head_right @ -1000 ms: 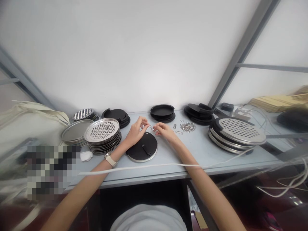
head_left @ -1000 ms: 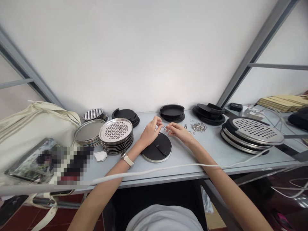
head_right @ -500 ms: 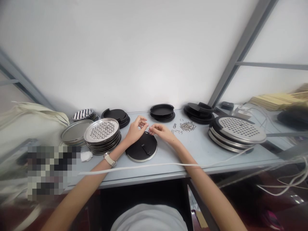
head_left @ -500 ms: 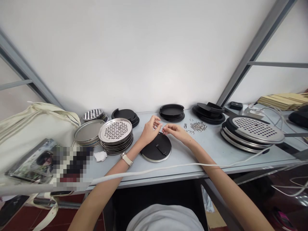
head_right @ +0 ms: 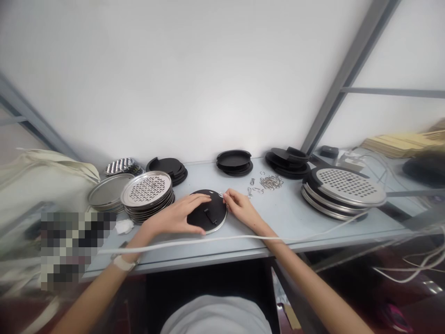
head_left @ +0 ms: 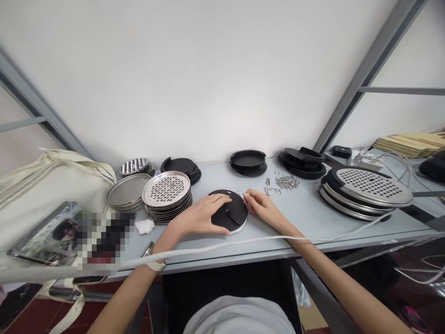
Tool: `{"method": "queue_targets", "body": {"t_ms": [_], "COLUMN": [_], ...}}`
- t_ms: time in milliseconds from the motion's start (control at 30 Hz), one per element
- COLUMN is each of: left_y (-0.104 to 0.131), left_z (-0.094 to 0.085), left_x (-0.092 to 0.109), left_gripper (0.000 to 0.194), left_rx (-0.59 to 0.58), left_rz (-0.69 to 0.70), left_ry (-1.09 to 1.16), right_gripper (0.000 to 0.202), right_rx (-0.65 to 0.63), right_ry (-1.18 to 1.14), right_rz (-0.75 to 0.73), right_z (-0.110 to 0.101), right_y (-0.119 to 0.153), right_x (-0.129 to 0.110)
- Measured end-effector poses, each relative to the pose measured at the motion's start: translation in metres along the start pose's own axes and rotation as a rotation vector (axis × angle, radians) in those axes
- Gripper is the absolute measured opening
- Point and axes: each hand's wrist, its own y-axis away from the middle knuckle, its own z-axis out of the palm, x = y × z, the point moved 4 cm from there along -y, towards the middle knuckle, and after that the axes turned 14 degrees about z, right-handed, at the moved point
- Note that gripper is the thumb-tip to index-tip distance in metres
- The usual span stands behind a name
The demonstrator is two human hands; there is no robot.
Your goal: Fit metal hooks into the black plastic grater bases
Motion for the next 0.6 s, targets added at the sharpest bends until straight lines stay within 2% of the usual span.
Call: {"method": "queue_targets", "body": {"t_ms": [67, 200, 400, 600], "left_y": [0.008, 0.01, -0.002, -0.017], "left_z": [0.008, 0.023, 0.04, 0.056], "left_x": [-0.004, -0.014, -0.012, 0.006], "left_gripper": [0.091, 0.098, 0.098, 0.096], "left_rx": [-0.047, -0.104, -0.047, 0.023], "left_rz": [-0.05, -0.165, -0.308, -0.616], "left_ry": [-0.039, -0.074, -0.142, -0.296], "right_gripper": [0.031, 0.031, 0.03, 0.034], "right_rx": [0.003, 0.047, 0.09, 0.17], "right_ry": [0.032, 0.116, 0.168, 0.268], "right_rz": [0.009, 0.005, 0.033, 0.018], "right_z": [0.001, 0.0, -0.002, 0.0], "right_y": [0.012, 0.029, 0.034, 0.033], "right_x": [0.001, 0.0, 0.004, 0.003]}}
